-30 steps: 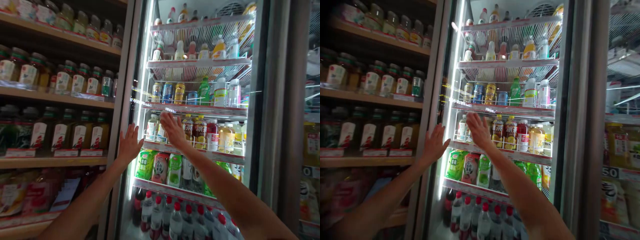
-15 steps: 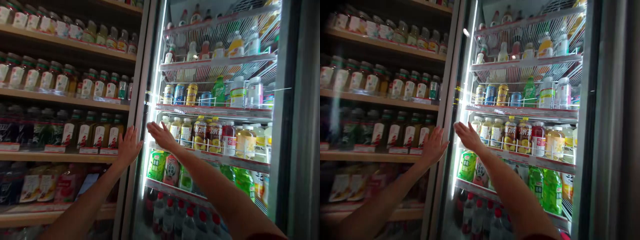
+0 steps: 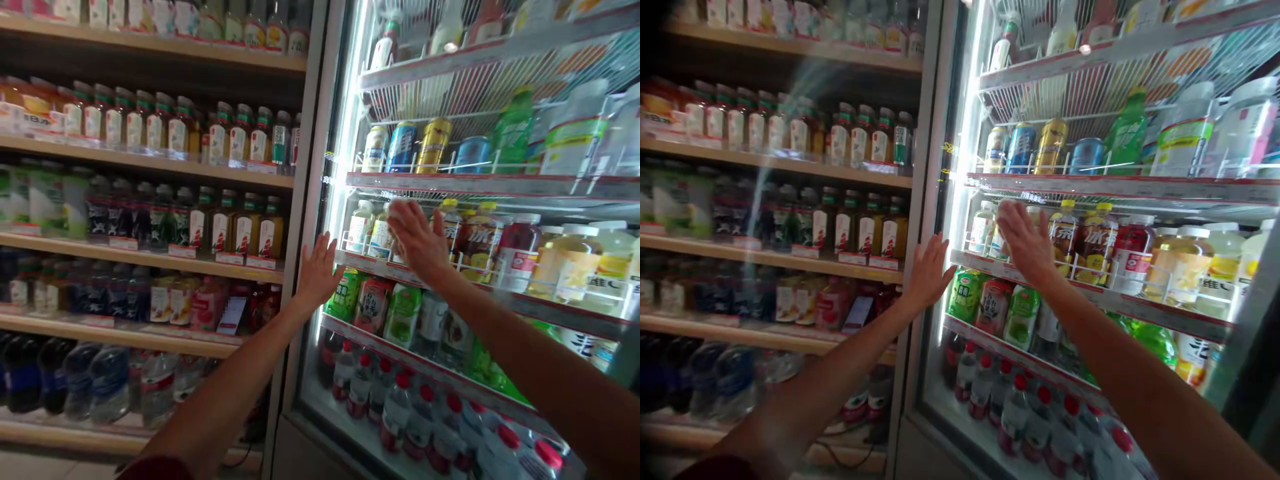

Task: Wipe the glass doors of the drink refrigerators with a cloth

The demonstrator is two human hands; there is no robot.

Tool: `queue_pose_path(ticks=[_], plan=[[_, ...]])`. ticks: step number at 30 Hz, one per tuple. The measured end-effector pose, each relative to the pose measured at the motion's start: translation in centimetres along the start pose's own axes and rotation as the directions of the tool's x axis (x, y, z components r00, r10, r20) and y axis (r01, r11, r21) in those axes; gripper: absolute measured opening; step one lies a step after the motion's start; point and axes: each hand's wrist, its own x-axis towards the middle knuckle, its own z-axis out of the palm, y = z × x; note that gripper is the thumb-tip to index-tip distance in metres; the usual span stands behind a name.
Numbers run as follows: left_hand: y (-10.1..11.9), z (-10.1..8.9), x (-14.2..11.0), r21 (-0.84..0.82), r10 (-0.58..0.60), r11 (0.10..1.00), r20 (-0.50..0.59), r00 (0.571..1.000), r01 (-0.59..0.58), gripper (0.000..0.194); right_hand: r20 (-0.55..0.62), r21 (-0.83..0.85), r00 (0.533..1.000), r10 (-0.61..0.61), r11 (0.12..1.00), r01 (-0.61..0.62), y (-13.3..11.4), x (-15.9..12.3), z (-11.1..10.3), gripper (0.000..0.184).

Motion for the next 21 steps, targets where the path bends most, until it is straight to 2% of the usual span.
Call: queue_pose_path(ticks=[2,4,6,7,8,10,11,12,13,14,16,17,18,19,20,21], plan=[[1.8,0.8,-0.6,-0.028,0.053,0.998,0.018,0.998,-0.052,0.056,0.011,-0.069,1.0,0.017,0.997,-0.016,1.7,-2.4,-1.8,0.047],[3.7,1.5,-1.0,-0.051,0.107,0.993,0.0,0.994,-0.107,0.057,0.113,-0.079,0.984,-0.137,0.986,0.146,2.3,-5.5,-3.2,0.048],[5.4,2.0,-1.1,-0.072,0.159,0.984,-0.031,0.987,-0.161,0.056,0.199,-0.049,0.932,-0.302,0.947,0.318,2.7,-8.4,-4.4,0.049],[6.3,2.1,-1.1,-0.082,0.182,0.979,-0.043,0.982,-0.185,0.056,0.202,-0.06,0.928,-0.313,0.942,0.331,3.0,-9.4,-5.0,0.049],[7.1,2.2,-1.0,-0.092,0.199,0.975,-0.051,0.979,-0.203,0.056,0.17,-0.1,0.952,-0.255,0.957,0.274,3.4,-10.2,-5.6,0.047],[8.9,2.2,-1.0,-0.115,0.224,0.967,-0.058,0.973,-0.229,0.057,0.031,-0.212,0.999,-0.018,0.977,0.024,4.4,-11.5,-6.7,0.043],[9.8,2.2,-1.1,-0.129,0.23,0.963,-0.062,0.971,-0.237,0.057,-0.03,-0.251,0.997,0.075,0.965,-0.08,4.8,-12.3,-7.2,0.042],[10.7,2.2,-1.3,-0.144,0.237,0.959,-0.066,0.969,-0.245,0.057,-0.05,-0.27,0.994,0.102,0.956,-0.112,4.9,-13.4,-7.6,0.041],[11.5,2.3,-1.6,-0.162,0.247,0.953,-0.069,0.967,-0.255,0.058,-0.016,-0.271,0.998,0.06,0.96,-0.062,4.8,-14.6,-7.9,0.04],[12.4,2.3,-2.0,-0.181,0.262,0.946,-0.073,0.962,-0.271,0.058,0.065,-0.254,0.997,-0.028,0.966,0.044,4.5,-16.0,-8.1,0.04],[13.8,2.7,-2.8,-0.216,0.301,0.925,-0.082,0.95,-0.312,0.058,0.244,-0.177,0.949,-0.2,0.953,0.247,4.0,-18.5,-8.6,0.042],[14.4,2.9,-3.2,-0.23,0.319,0.916,-0.087,0.944,-0.33,0.058,0.286,-0.16,0.934,-0.214,0.95,0.267,4.0,-19.3,-8.8,0.043],[15.0,3.2,-3.5,-0.241,0.332,0.907,-0.091,0.939,-0.344,0.057,0.282,-0.177,0.945,-0.166,0.959,0.221,4.2,-19.7,-9.1,0.044],[15.5,3.5,-3.8,-0.249,0.339,0.902,-0.094,0.936,-0.352,0.057,0.229,-0.222,0.971,-0.067,0.968,0.12,4.7,-19.8,-9.5,0.045],[16.0,3.8,-4.1,-0.255,0.34,0.9,-0.097,0.935,-0.354,0.057,0.139,-0.273,0.989,0.051,0.962,-0.011,5.3,-19.7,-9.8,0.046],[16.5,4.0,-4.4,-0.259,0.338,0.899,-0.099,0.936,-0.352,0.057,0.035,-0.31,0.987,0.155,0.941,-0.136,5.9,-19.6,-10.2,0.046]])
